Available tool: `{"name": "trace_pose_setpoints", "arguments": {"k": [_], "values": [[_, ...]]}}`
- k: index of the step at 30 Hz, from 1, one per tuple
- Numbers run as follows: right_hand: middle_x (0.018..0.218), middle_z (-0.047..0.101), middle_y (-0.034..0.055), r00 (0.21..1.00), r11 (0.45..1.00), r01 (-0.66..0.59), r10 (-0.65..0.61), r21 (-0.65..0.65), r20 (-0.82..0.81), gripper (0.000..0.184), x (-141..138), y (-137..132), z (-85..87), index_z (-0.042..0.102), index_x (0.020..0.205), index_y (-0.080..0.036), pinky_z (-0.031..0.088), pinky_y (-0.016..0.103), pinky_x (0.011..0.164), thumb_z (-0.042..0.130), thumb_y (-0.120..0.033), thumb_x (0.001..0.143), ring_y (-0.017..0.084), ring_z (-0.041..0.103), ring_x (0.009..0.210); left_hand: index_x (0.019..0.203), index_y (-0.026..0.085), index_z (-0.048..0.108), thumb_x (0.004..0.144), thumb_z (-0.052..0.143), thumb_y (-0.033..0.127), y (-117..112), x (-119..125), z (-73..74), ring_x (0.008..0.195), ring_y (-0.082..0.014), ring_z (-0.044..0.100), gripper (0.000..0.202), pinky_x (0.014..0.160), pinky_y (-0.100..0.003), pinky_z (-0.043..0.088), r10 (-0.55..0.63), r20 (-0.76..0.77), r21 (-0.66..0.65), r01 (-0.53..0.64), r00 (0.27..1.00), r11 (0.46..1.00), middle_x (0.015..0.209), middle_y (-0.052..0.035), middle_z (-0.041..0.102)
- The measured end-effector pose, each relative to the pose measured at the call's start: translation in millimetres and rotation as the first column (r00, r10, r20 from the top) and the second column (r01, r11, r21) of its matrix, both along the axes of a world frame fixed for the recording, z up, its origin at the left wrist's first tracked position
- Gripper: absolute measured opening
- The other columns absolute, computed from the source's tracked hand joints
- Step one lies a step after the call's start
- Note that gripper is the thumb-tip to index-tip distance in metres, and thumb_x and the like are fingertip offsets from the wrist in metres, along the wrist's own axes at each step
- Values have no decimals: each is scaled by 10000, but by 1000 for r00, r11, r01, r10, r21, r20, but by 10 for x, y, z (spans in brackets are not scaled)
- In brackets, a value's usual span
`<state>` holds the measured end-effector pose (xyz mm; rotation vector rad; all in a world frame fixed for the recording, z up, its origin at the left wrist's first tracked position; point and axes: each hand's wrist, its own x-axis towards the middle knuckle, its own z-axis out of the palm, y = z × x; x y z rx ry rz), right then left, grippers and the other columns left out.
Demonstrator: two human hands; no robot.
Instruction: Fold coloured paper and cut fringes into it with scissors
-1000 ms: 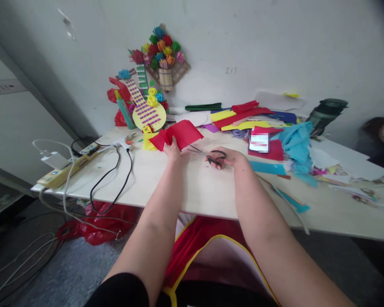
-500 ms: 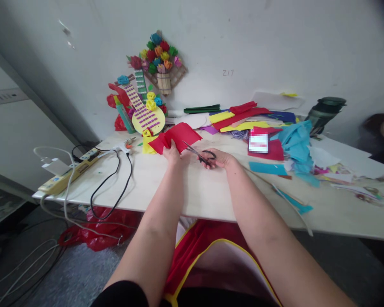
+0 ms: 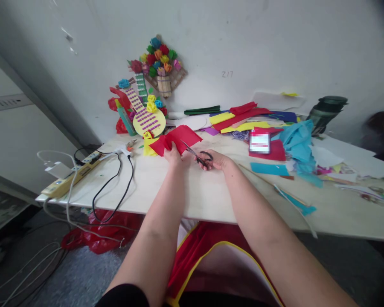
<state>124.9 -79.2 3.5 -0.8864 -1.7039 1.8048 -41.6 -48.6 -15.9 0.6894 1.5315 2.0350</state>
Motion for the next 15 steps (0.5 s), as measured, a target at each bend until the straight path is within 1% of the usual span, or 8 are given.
{"name": "trace_pose_setpoints", "arguments": {"k": [4,9,15], "values": [[564,587,17,1000,1000,22,-22,-1,10,413,-19,-17,19,555,862,-144,267,168,317,595,-538,745,87,504,410,923,139,564,738,594,434,-2,-7,17,524,-108,508,349,449,-239,410,2,74,-29,0,997,1000,754,-47,589],[565,578,18,1000,999,25,-25,-30,9,394,-53,-36,40,553,861,-143,258,165,308,589,-521,757,81,490,402,864,153,541,742,589,439,-35,9,56,456,-82,445,315,394,-223,353,24,49,-66,-21,998,998,686,-19,553],[550,563,5,999,999,38,-38,-39,-8,391,-69,-42,40,546,852,-147,249,160,294,577,-528,768,72,471,390,846,156,527,744,580,425,-16,11,44,457,-81,449,293,389,-219,353,35,34,-49,-33,999,998,684,-12,541]]}}
